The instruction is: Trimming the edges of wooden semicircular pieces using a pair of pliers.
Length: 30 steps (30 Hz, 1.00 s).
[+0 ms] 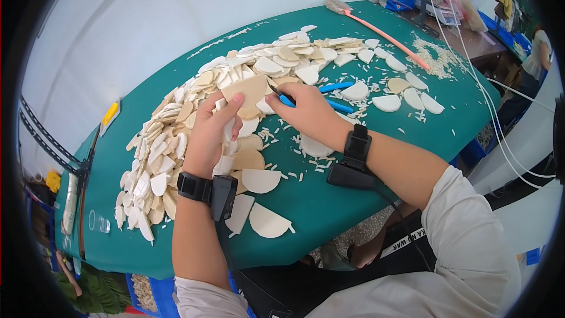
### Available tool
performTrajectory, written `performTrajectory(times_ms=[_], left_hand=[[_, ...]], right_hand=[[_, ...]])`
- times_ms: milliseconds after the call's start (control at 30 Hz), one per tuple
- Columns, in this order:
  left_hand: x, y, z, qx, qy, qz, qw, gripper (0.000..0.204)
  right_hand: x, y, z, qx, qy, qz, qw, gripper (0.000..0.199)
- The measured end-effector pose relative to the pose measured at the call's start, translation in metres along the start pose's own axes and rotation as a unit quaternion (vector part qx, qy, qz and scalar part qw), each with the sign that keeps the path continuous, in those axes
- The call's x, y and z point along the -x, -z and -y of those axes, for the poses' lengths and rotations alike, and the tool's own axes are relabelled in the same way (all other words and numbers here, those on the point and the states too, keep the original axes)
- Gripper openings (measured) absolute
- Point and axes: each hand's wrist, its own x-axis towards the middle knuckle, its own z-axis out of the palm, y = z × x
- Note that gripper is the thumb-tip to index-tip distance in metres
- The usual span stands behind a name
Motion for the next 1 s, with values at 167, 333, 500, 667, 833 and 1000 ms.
performTrajectory(times_ms=[167,333,500,667,833,1000], left_hand=[[0.0011,-0.0003,0.0009,-0.005,0.001,-0.003,1.000,0.027],[0.0016,0.0007,0.0008,-0.015,-0.003,0.012,1.000,0.028],[0.0022,-0.0024,-0.0007,-0.015,-0.001,0.004,1.000,0.028],[0.0021,-0.0021,-0.0015,-0.025,-0.002,0.005,1.000,0.028],[0.0031,-0.0037,-0.0037,-0.046,-0.007,0.007,0.999,0.028],[0.0035,-0.0045,-0.0036,-0.047,0.002,0.002,0.999,0.028]], right_hand=[[0.0005,-0.0021,-0.0002,-0.011,0.001,-0.020,1.000,0.039],[0.0012,-0.0011,0.0015,-0.021,-0.009,-0.011,1.000,0.039],[-0.0002,-0.0013,-0.0039,-0.002,-0.003,-0.013,1.000,0.037],[-0.0017,-0.0024,-0.0070,0.016,0.009,-0.014,1.000,0.035],[-0.0026,-0.0025,-0.0078,0.016,0.004,-0.015,1.000,0.036],[-0.0005,-0.0023,-0.0031,-0.009,-0.013,-0.022,1.000,0.043]])
